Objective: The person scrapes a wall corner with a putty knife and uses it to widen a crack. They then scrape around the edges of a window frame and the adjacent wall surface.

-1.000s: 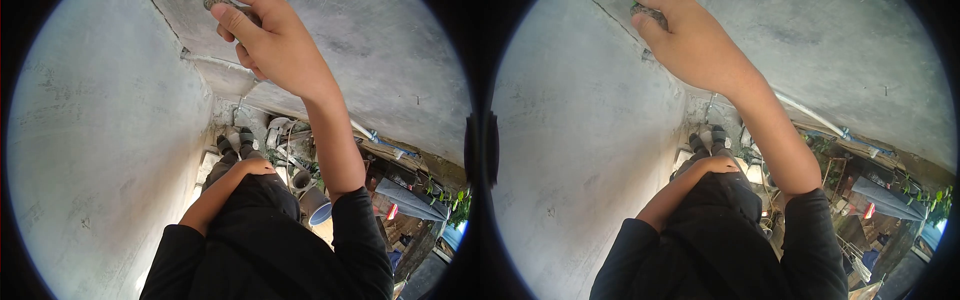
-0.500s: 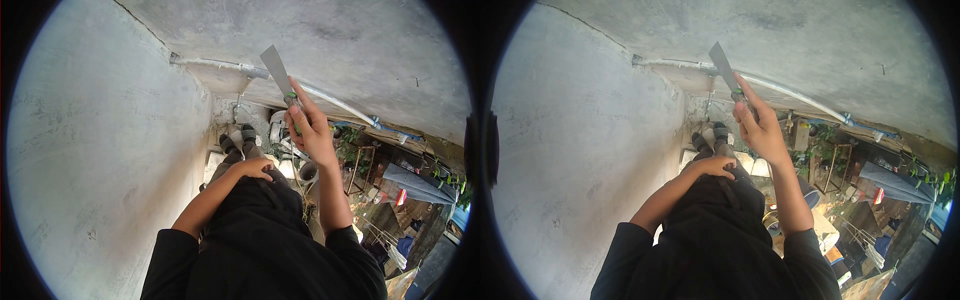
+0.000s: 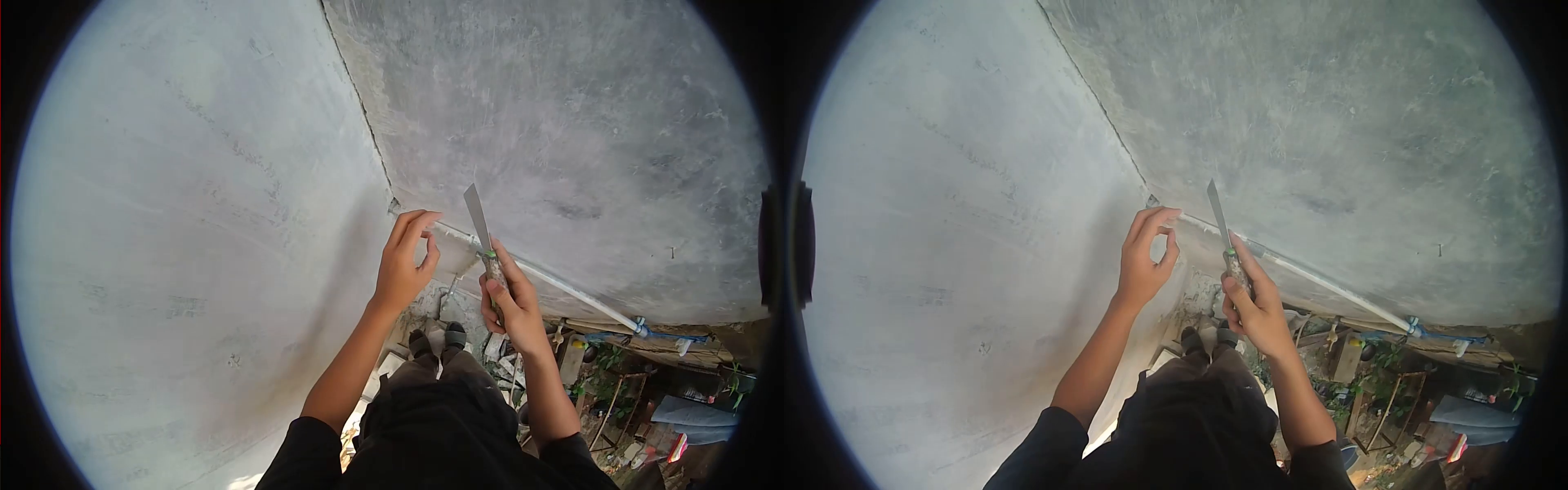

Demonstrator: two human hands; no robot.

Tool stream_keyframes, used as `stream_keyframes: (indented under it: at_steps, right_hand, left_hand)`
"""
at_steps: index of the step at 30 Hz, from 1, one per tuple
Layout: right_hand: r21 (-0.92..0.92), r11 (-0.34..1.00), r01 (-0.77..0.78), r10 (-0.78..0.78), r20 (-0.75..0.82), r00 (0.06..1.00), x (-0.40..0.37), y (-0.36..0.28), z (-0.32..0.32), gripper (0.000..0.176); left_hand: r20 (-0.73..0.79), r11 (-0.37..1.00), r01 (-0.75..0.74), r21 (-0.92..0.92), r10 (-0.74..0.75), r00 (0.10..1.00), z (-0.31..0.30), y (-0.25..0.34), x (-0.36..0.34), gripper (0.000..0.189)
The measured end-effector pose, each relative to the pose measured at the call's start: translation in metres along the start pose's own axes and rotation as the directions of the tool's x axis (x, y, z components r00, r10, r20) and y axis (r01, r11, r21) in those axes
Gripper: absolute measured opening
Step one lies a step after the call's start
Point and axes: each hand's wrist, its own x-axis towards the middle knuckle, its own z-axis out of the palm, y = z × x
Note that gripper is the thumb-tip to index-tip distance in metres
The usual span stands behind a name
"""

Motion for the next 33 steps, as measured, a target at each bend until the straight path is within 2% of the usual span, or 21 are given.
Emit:
stream_keyframes:
  at_steps: [2,5,8,14,19,22,26,29,33]
  right_hand:
    - [0.007,1.0,0.028,-0.028,0.088,0.996,0.018,-0.016,0.023,0.06]
    - [0.1,0.993,0.059,-0.073,0.14,0.987,0.046,-0.047,0.053,0.058]
    - [0.128,0.987,0.097,-0.119,0.178,0.977,0.065,-0.071,0.07,0.056]
    - [0.174,0.98,0.096,-0.129,0.19,0.973,0.085,-0.07,0.066,0.057]
    - [0.121,0.984,0.13,-0.152,0.197,0.968,0.102,-0.075,0.067,0.055]
    - [0.107,0.985,0.134,-0.151,0.172,0.973,0.102,-0.072,0.077,0.054]
    - [0.075,0.985,0.156,-0.167,0.172,0.971,0.098,-0.08,0.081,0.053]
    - [0.11,0.986,0.129,-0.148,0.191,0.97,0.1,-0.078,0.082,0.054]
    - [0.111,0.983,0.144,-0.163,0.189,0.968,0.094,-0.082,0.076,0.054]
  left_hand:
    - [0.025,0.995,-0.094,0.021,0.093,0.995,-0.025,0.017,0.029,0.043]
    - [-0.076,0.993,-0.021,-0.114,0.012,0.997,-0.044,0.039,0.056,0.048]
    - [-0.144,0.989,-0.142,0.041,0.147,0.979,-0.053,0.038,0.081,0.048]
    - [-0.034,0.998,0.041,0.042,-0.04,0.999,-0.047,0.062,0.095,0.054]
    - [-0.187,0.999,0.003,0.035,0.004,0.982,-0.03,0.055,0.1,0.059]
    - [-0.188,0.998,0.058,0.006,-0.055,0.981,-0.038,0.057,0.104,0.059]
    - [-0.195,0.998,-0.016,0.067,0.029,0.98,-0.036,0.053,0.104,0.058]
    - [-0.146,0.997,0.004,0.079,0.008,0.989,-0.042,0.049,0.105,0.062]
    - [-0.162,0.998,0.015,0.053,-0.006,0.987,-0.033,0.059,0.103,0.058]
